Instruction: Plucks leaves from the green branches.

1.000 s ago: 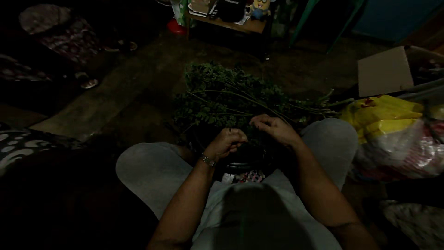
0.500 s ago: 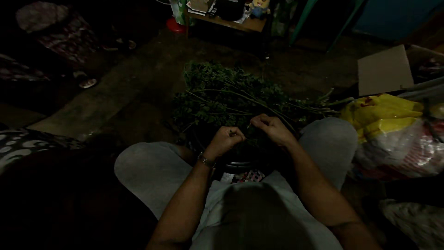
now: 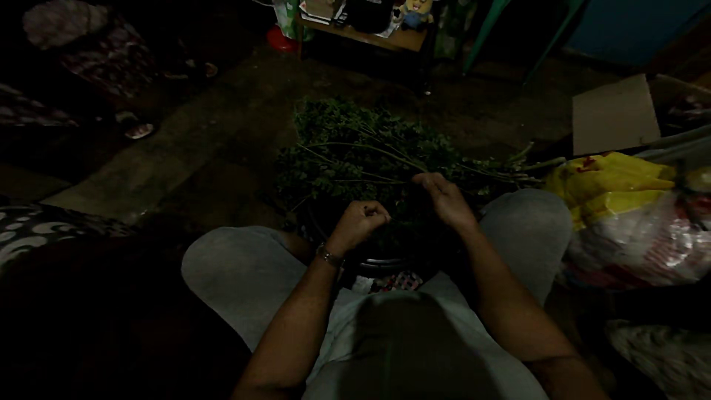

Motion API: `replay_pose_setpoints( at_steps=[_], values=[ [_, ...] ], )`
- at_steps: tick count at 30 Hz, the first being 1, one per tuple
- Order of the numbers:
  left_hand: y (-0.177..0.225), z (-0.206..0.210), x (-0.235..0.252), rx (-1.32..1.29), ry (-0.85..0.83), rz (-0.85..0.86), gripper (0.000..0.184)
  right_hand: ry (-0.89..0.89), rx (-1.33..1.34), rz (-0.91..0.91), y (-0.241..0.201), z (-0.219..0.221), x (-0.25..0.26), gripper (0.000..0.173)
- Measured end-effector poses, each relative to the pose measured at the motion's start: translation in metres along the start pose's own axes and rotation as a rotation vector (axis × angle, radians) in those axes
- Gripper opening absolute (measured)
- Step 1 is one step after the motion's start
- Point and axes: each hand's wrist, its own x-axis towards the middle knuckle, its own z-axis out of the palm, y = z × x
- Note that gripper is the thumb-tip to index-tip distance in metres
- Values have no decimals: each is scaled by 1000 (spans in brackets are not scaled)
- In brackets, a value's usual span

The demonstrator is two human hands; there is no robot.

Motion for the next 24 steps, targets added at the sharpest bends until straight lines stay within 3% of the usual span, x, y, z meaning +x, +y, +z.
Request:
replay_pose_setpoints(
  at_steps=[4,9,14,18,24],
  values=[
    [3,0,-1,-12,-9,-16,11,-149,-60,-18,-4,1,-2,35],
    [2,0,-1,-23,-20,-4,12,-188,-51,-115,-1,8,-3,15],
    [1,0,-1,-39,-13,-24,13,-15,-112,-68,1,13,-2,19],
    [0,0,-1,-136,3,-26,15,31,-25,-23,0,3,-2,34],
    [0,-1,-1,-173,22,-24,16,-228,-20,99,-13,-3,-6,27]
  ],
)
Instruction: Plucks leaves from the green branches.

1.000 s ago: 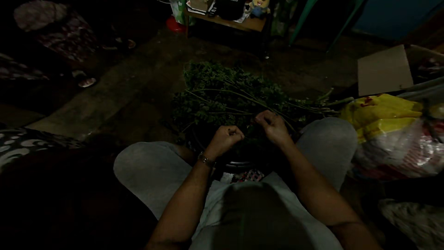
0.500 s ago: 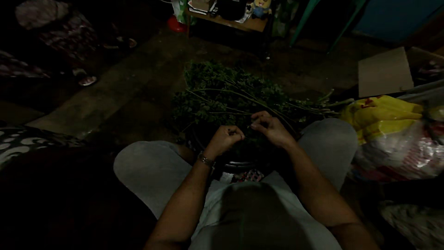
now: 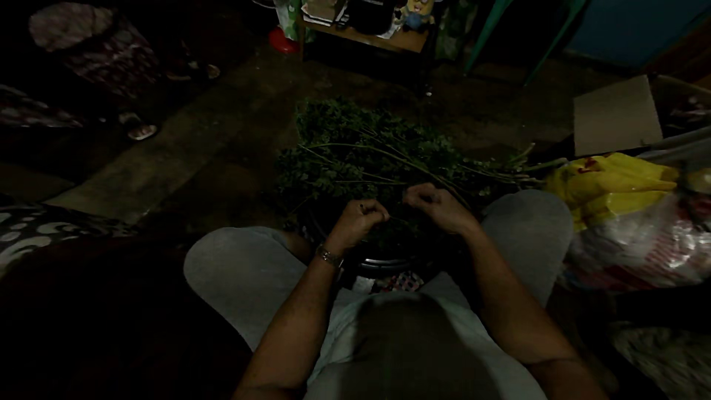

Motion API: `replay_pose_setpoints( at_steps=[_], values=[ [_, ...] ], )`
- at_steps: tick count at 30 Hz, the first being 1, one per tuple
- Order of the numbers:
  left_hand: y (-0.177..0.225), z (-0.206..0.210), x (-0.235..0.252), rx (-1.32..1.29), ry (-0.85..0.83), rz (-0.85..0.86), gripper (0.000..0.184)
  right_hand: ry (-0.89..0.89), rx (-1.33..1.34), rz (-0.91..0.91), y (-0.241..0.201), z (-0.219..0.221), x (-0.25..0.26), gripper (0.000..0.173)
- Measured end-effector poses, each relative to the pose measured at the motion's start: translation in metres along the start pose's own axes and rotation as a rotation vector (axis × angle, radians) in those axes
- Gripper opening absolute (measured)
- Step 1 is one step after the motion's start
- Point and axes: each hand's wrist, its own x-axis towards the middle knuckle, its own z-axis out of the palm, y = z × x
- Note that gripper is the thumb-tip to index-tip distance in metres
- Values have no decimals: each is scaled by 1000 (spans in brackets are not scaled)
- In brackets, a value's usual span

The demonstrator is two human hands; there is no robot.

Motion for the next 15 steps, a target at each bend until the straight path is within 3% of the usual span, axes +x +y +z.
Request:
replay_pose_setpoints(
  at_steps=[5,11,15],
  values=[
    [1,-1,-1,7,8,-6,16,-12,-45,-98,6,3,3,15],
    [-3,-2,1,27,9,16,15,117,-77,-112,10,3,5,29],
    [-5,-3,2,41,16,27,14,7,-110,-143,8,6,4,30]
  ],
)
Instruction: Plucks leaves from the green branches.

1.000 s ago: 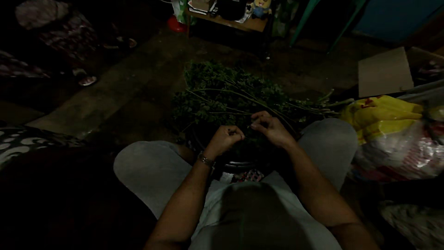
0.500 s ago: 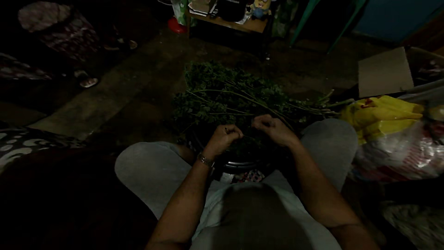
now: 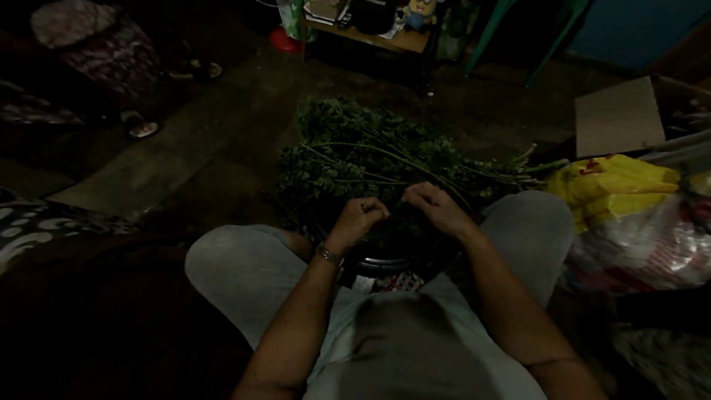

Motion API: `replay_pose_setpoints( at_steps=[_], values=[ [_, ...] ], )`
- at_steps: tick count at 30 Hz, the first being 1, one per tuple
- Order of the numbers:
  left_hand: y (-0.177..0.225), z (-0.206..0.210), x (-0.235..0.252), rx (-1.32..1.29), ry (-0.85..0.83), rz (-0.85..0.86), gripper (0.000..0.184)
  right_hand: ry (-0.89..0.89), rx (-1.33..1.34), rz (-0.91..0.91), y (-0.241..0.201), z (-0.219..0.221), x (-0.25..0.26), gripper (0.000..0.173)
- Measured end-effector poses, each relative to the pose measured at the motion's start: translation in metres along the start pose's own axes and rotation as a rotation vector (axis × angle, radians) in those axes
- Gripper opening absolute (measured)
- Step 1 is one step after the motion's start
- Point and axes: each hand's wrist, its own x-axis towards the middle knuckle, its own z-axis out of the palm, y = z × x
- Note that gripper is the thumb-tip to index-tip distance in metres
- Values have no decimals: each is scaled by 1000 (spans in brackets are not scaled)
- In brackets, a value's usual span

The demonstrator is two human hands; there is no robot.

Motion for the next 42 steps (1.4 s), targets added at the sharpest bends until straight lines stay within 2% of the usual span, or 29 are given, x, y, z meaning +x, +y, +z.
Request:
replay_pose_setpoints(
  at_steps=[3,6,12,16,20,25,28,31,35,38,40,42],
  values=[
    [-1,1,1,-16,-5,10,14,-58,33,-1,-2,6,0,18],
    [0,2,0,-25,-10,-7,14,-73,-9,-10,-2,5,0,17],
    [1,2,0,11,-14,-1,14,63,-45,-8,4,-5,1,29],
    [1,2,0,10,-27,9,14,29,-9,-61,3,4,1,33],
    [-3,3,3,22,-38,14,12,-23,22,-81,1,16,2,20],
    [0,4,2,58,-36,5,14,132,74,-46,1,23,3,18],
    [-2,4,2,33,5,6,14,196,77,-25,4,14,3,28],
    [-2,3,2,6,21,12,13,89,95,6,-1,8,-1,31],
    [-3,3,3,-8,23,15,14,-35,73,-31,-1,15,1,17],
    [-4,3,2,-8,21,19,15,38,69,-22,3,13,4,16],
    [-4,2,2,-14,45,15,16,170,102,29,4,5,3,25],
    [-4,3,3,-30,69,-3,15,286,185,94,5,-2,2,41]
  ],
)
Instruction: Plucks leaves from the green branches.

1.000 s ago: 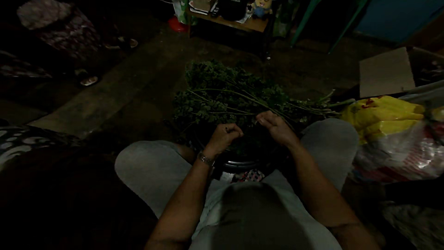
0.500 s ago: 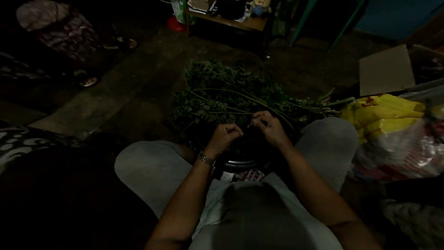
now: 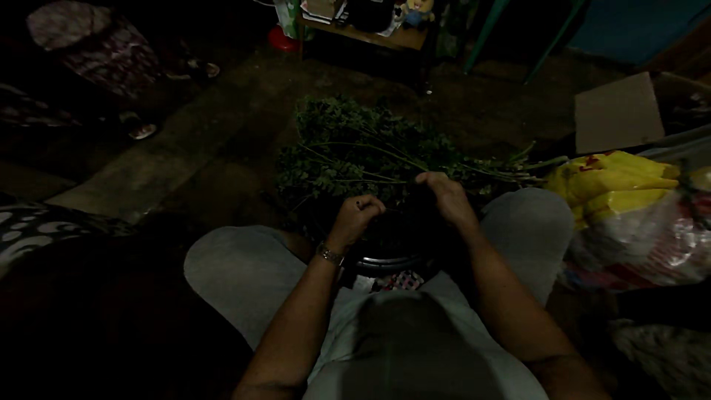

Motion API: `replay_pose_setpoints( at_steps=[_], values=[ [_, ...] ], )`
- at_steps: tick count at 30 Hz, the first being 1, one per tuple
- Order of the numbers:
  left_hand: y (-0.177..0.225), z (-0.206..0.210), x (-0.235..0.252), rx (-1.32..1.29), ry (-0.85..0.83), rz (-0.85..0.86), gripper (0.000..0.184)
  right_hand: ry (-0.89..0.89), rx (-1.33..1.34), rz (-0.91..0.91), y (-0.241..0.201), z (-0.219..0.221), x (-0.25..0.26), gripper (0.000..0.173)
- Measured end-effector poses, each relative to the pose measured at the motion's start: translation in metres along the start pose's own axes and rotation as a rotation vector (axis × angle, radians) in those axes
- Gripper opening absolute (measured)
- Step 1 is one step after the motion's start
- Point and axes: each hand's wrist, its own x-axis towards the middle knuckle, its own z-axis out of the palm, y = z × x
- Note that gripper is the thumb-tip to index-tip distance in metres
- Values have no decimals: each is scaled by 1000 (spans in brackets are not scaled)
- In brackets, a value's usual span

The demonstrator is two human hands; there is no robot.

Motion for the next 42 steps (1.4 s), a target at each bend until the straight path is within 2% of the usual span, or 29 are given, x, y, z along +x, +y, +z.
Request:
replay_pose_setpoints(
  at_steps=[2,3,5,9,10,12,14,18,20,24,28,33,37,42],
  values=[
    [-1,1,1,-45,18,-22,16,11,89,87,-2,-4,2,57],
    [-2,2,2,-81,29,-36,16,-18,138,112,-1,-4,3,59],
    [-1,3,4,-170,52,-72,16,-118,165,104,0,-4,1,54],
    [-3,4,5,-327,76,-116,16,-280,14,68,-12,0,-7,47],
    [-3,4,6,-324,68,-122,16,-292,-31,56,-13,2,-6,41],
    [-4,4,7,-239,50,-117,15,-260,-102,10,-10,6,-5,19],
    [-7,3,6,-66,6,-79,13,-231,-126,-4,-8,7,-5,17],
    [2,4,2,138,-121,-55,32,-260,-175,-1,-10,6,-6,19],
    [2,7,2,129,-124,-8,34,-279,-178,-22,-9,6,-7,18],
    [-1,11,3,10,-77,33,14,-292,-186,-24,-11,6,-8,18],
    [0,12,3,-37,-30,9,10,-307,-155,-28,-10,8,-8,19],
    [-2,10,2,2,-19,31,9,-335,-122,18,-13,8,-8,20],
    [-2,11,1,-50,-23,-10,12,-384,-81,-17,-9,2,-6,17],
    [-1,11,0,-83,-25,-36,13,-244,1,-2,-5,0,-4,33]
  ],
)
